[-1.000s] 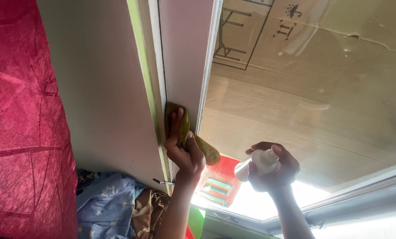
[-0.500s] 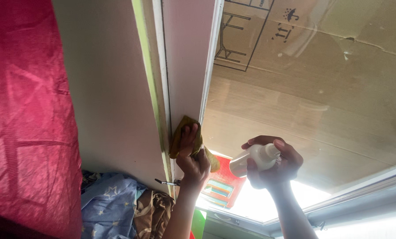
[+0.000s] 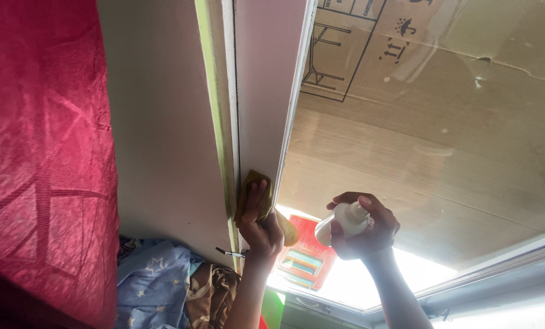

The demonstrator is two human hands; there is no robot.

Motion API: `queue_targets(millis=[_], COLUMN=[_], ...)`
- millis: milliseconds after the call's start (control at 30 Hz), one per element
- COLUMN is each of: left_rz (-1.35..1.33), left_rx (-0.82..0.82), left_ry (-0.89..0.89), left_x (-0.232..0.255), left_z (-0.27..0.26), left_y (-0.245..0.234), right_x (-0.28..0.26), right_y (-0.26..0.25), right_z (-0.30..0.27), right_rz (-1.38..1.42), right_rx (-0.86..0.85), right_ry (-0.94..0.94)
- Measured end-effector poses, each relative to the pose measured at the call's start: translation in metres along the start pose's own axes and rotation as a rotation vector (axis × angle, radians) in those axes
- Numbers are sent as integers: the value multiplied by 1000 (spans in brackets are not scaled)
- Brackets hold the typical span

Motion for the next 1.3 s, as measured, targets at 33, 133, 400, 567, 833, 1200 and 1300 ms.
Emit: queue_targets(millis=[33,133,400,567,833,1200,1300], left_rz=[-6,-60,-193,-135,-56,-83,-107], left_rx=[-22,-21,5,-47,-10,-10,1], left_ry=[-28,-110,-64,-95,-111,-133,-108], left_x=[-1,1,16,13,-14,-19,-11], left_z=[2,7,24,20,-15,-30,-29], left_y=[1,6,9,7,9,9,6], right_x=[2,10,21,19,14,33,31], right_y=[-1,-2,-1,0,0,-1,-4], right_z=[-3,-10,-21,-19,-9,-40,-41], right_rz=[-7,-22,-3,-14,-7,135,120], right_rx=[-2,-12,-18,-15,-4,7,5], right_ry=[11,35,57,45,17,88,78])
Point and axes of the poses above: each hand's wrist, its own z-axis towards the middle knuckle, its own y-axis out of the palm, x = y × z, the point moved 4 cm from there along z, towards the middle knuckle, and after that the axes turned 4 degrees about -x, right-handed, at the moved point
